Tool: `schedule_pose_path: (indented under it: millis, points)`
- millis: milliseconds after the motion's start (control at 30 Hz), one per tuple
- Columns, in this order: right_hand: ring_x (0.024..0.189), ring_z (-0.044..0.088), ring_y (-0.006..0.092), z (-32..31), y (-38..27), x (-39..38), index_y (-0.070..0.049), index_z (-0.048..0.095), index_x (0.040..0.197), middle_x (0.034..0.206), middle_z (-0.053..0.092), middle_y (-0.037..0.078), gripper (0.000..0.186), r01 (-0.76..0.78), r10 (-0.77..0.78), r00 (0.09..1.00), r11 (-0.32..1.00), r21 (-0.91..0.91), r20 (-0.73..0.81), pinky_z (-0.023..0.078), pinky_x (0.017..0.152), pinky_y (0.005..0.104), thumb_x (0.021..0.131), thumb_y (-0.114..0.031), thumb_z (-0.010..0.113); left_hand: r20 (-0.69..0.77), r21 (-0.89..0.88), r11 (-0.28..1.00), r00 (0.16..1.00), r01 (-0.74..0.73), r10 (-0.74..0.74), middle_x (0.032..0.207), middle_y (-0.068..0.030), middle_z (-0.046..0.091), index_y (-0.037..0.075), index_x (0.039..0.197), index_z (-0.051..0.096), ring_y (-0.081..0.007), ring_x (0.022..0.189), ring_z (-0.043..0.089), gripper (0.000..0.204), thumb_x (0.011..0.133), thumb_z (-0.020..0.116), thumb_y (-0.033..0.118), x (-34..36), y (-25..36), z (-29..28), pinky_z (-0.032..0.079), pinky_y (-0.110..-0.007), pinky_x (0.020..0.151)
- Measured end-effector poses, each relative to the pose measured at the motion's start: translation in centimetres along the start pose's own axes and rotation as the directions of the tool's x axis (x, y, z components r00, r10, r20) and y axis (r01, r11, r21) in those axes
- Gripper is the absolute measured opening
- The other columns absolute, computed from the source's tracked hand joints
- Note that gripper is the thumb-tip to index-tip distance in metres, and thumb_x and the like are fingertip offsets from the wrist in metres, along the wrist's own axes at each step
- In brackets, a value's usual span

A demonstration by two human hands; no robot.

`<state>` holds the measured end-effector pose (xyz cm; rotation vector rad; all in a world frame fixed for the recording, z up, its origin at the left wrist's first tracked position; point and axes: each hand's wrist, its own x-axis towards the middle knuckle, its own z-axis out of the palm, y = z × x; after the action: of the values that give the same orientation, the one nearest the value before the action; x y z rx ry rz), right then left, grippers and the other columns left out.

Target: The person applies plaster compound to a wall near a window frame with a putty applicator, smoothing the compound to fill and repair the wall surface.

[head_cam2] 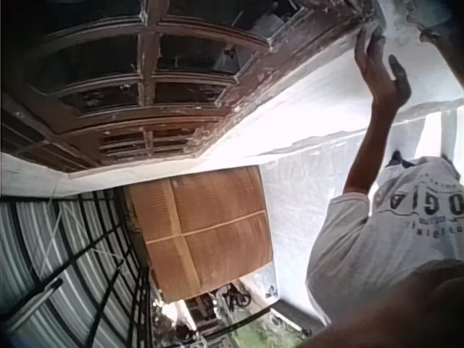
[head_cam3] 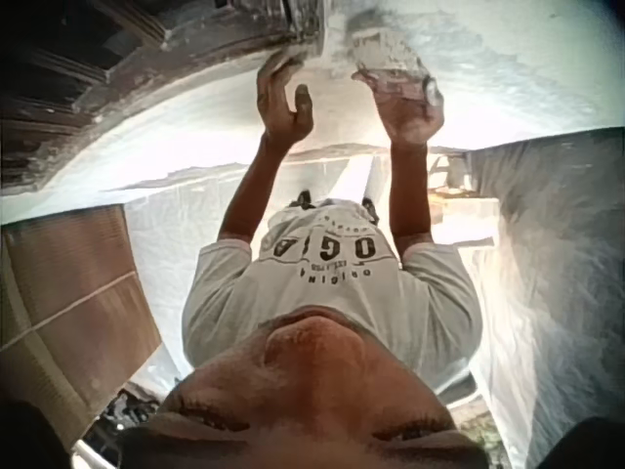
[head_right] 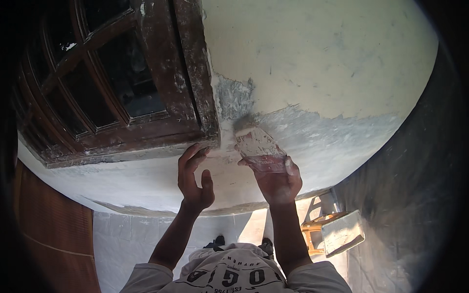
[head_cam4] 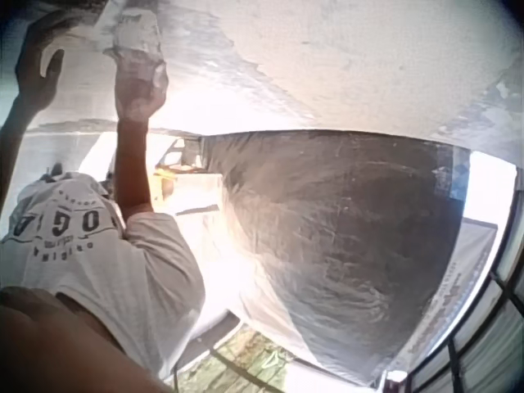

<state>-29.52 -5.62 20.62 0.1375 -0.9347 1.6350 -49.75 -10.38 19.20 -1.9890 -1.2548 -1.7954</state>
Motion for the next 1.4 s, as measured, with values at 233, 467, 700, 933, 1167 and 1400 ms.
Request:
schedule_pose_path:
  millis: [233, 467, 700, 933, 1167, 1400]
  points:
    - [0.129, 0.048, 0.0385, 6.9, -0.4, 3.7, 0.003, 0.065, 0.132, 0.142, 0.048, 0.028, 0.069, 0.329, -0.352, 0.894, 0.093, -0.940, 0.278, 0.045, 0.100, 0.0447, 0.075, -0.035, 0.072, -0.012, -0.004, 0.973, 0.973, -0.229, 0.229, 0.113, -0.0182, 0.071, 0.001, 0.116, 0.058, -0.0376, 0.111, 0.064, 0.028, 0.088, 0.053, 0.005, 3.8, -6.4, -0.4, 0.052, -0.048, 0.096]
    - [0.121, 0.048, 0.0435, 8.7, 1.1, 5.7, -0.005, 0.073, 0.124, 0.132, 0.054, 0.023, 0.065, 0.261, -0.425, 0.786, -0.428, -0.865, 0.448, 0.042, 0.103, 0.0505, 0.063, -0.028, 0.077, -0.011, 0.074, 0.913, 0.916, -0.400, 0.402, 0.105, -0.0123, 0.073, 0.003, 0.106, 0.063, -0.0331, 0.099, 0.070, 0.025, 0.083, 0.055, 0.008, 3.2, -7.0, 0.2, 0.054, -0.046, 0.085]
    - [0.123, 0.044, 0.0452, 8.6, 2.4, 6.1, -0.012, 0.072, 0.126, 0.133, 0.056, 0.018, 0.064, 0.157, -0.439, 0.773, -0.567, -0.809, 0.458, 0.039, 0.106, 0.0539, 0.066, -0.032, 0.078, 0.052, 0.023, 0.892, 0.892, -0.451, 0.450, 0.102, -0.0107, 0.073, 0.004, 0.102, 0.065, -0.0285, 0.088, 0.071, 0.022, 0.083, 0.055, 0.011, 3.5, -7.0, -0.1, 0.053, -0.043, 0.080]
    - [0.124, 0.044, 0.0446, 9.0, 2.7, 6.2, -0.011, 0.072, 0.126, 0.133, 0.056, 0.019, 0.063, 0.119, -0.469, 0.750, -0.598, -0.793, 0.467, 0.037, 0.108, 0.0560, 0.067, -0.033, 0.078, 0.084, 0.044, 0.882, 0.882, -0.469, 0.464, 0.092, -0.0097, 0.073, 0.004, 0.097, 0.067, -0.0258, 0.080, 0.069, 0.020, 0.083, 0.055, 0.012, 3.7, -6.9, -0.1, 0.051, -0.039, 0.073]
    - [0.122, 0.047, 0.0462, 8.3, 5.1, 5.4, -0.007, 0.073, 0.123, 0.130, 0.056, 0.022, 0.062, 0.088, -0.446, 0.786, -0.603, -0.793, 0.427, 0.039, 0.108, 0.0565, 0.067, -0.036, 0.076, 0.061, 0.077, 0.878, 0.881, -0.473, 0.470, 0.090, -0.0100, 0.073, 0.004, 0.094, 0.068, -0.0256, 0.077, 0.068, 0.019, 0.084, 0.054, 0.011, 4.0, -6.9, -0.3, 0.050, -0.038, 0.071]
    - [0.124, 0.046, 0.0455, 9.2, 4.3, 7.3, -0.005, 0.070, 0.127, 0.134, 0.054, 0.024, 0.063, 0.099, -0.523, 0.711, -0.588, -0.803, 0.470, 0.039, 0.106, 0.0548, 0.071, -0.033, 0.078, 0.107, 0.086, 0.874, 0.877, -0.478, 0.469, 0.090, -0.0101, 0.072, 0.004, 0.093, 0.069, -0.0266, 0.081, 0.069, 0.020, 0.085, 0.053, 0.014, 3.5, -6.9, -0.1, 0.049, -0.039, 0.072]
